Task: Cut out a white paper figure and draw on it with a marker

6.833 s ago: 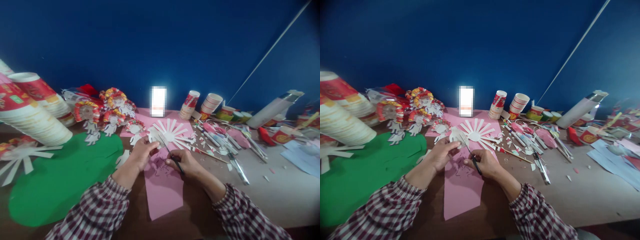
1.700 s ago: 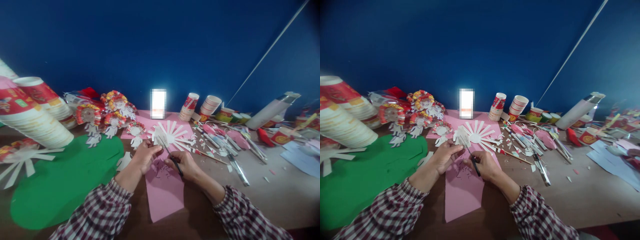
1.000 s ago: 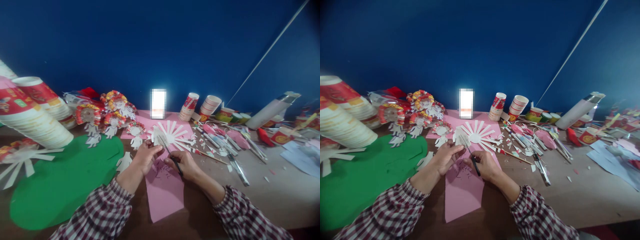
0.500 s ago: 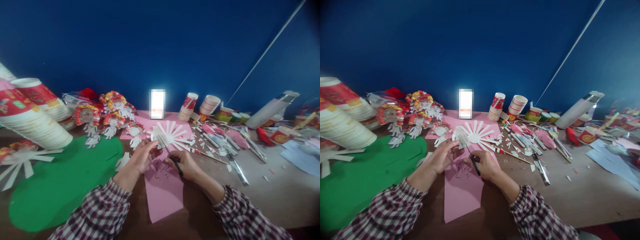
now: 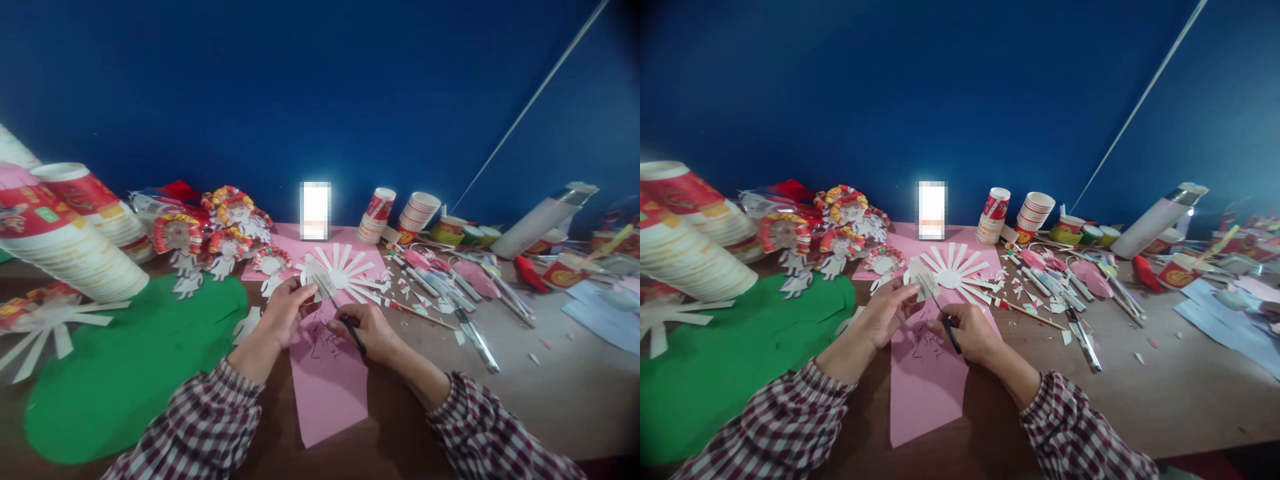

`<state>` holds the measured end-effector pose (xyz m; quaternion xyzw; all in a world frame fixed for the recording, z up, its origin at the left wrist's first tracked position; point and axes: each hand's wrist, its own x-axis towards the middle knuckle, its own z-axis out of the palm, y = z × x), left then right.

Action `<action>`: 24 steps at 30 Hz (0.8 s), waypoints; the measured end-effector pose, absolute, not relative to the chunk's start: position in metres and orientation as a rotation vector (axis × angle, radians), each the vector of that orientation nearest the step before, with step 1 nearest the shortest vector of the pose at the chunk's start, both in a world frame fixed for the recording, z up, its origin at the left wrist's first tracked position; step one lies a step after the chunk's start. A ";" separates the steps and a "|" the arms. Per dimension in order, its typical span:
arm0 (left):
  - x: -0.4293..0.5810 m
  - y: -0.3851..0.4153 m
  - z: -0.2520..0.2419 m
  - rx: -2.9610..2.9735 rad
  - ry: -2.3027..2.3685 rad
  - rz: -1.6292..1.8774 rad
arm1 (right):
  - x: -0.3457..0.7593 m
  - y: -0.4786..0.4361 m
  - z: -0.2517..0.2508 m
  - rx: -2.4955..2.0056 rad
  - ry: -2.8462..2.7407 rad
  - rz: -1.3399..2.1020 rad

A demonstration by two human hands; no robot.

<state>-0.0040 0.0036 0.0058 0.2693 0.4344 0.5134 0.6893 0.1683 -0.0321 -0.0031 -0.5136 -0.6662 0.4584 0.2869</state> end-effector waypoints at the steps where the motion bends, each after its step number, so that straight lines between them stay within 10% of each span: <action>1: -0.004 0.004 0.006 0.602 0.978 1.152 | 0.168 -0.033 -0.002 -1.378 -1.778 1.224; 24: 0.004 -0.002 0.006 0.641 0.981 1.128 | 0.168 -0.033 0.002 -1.397 -1.804 1.225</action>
